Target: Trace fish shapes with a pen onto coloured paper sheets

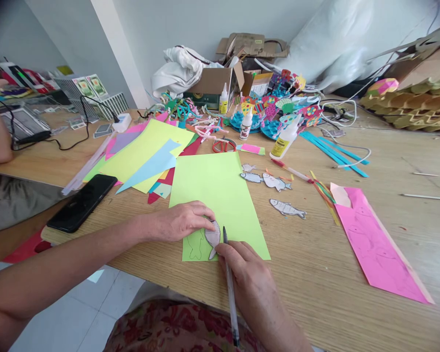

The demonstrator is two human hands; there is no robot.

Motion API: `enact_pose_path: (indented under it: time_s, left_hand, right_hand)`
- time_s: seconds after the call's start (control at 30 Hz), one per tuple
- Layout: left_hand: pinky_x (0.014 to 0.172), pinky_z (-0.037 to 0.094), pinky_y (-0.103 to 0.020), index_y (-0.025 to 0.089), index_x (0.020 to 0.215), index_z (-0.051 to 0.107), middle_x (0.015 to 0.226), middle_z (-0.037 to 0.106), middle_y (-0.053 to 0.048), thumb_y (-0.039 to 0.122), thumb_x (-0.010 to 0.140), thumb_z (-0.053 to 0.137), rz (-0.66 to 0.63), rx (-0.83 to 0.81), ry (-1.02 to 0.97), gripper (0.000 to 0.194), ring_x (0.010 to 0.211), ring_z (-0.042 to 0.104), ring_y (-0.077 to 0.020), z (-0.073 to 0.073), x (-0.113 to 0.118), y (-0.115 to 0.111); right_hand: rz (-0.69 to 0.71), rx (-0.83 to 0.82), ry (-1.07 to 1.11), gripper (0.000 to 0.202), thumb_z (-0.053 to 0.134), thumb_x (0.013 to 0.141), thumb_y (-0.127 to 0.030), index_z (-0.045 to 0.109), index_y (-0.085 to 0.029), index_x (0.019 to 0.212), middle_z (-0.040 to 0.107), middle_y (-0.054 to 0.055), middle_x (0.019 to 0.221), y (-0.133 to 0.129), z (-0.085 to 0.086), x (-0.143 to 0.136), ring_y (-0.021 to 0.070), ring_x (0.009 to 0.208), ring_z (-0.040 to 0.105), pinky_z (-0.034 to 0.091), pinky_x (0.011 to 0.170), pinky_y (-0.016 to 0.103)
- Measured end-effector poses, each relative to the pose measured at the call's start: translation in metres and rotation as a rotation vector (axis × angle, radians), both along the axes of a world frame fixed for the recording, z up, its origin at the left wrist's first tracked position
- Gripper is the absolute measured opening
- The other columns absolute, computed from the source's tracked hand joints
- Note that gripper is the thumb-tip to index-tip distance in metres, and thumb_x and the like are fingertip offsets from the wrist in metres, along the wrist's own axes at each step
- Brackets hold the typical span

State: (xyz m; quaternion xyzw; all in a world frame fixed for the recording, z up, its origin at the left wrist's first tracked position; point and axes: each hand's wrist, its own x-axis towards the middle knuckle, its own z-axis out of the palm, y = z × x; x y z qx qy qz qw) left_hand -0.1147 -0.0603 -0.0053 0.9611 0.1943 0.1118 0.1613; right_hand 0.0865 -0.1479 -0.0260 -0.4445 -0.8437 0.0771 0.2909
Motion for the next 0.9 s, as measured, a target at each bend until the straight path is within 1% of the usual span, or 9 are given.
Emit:
enact_pose_path:
  time_s: [0.23, 0.47, 0.63, 0.9]
  left_hand:
    - [0.09, 0.039, -0.029, 0.014, 0.103, 0.063, 0.104, 0.06, -0.008, 0.001, 0.084, 0.04, -0.005, 0.026, 0.009, 0.032, 0.095, 0.051, -0.0184, -0.0011, 0.0003, 0.001]
    - [0.089, 0.04, -0.028, 0.014, 0.101, 0.065, 0.102, 0.057, -0.009, 0.0, 0.084, 0.041, 0.02, 0.002, -0.003, 0.032, 0.096, 0.051, -0.0178, -0.0013, 0.0013, -0.0001]
    - [0.086, 0.04, -0.027, 0.013, 0.099, 0.065, 0.094, 0.06, -0.007, 0.001, 0.085, 0.042, 0.004, -0.01, -0.006, 0.03, 0.089, 0.052, -0.0164, -0.001, 0.0028, 0.002]
    - [0.084, 0.04, -0.023, 0.015, 0.095, 0.066, 0.093, 0.063, -0.005, -0.001, 0.085, 0.043, -0.005, -0.047, 0.046, 0.029, 0.086, 0.053, -0.0144, 0.0026, 0.0077, 0.0074]
  right_hand:
    - [-0.015, -0.008, -0.005, 0.018, 0.044, 0.087, -0.014, 0.062, -0.017, 0.087, 0.066, 0.005, 0.077, 0.0021, -0.0008, -0.0007, 0.0148, 0.067, 0.062, 0.048, 0.056, 0.023]
    - [-0.011, -0.053, 0.002, 0.017, 0.045, 0.087, -0.015, 0.061, -0.019, 0.087, 0.066, 0.004, 0.079, 0.0008, 0.0003, 0.0012, 0.0138, 0.069, 0.062, 0.048, 0.058, 0.022]
    - [-0.013, -0.055, -0.014, 0.018, 0.044, 0.087, -0.014, 0.062, -0.019, 0.087, 0.067, 0.003, 0.079, 0.0019, -0.0002, 0.001, 0.0138, 0.068, 0.063, 0.047, 0.057, 0.022]
    - [0.008, -0.09, -0.037, 0.019, 0.042, 0.087, -0.014, 0.061, -0.019, 0.088, 0.067, 0.004, 0.08, 0.0027, 0.0017, 0.0002, 0.0148, 0.068, 0.064, 0.048, 0.056, 0.023]
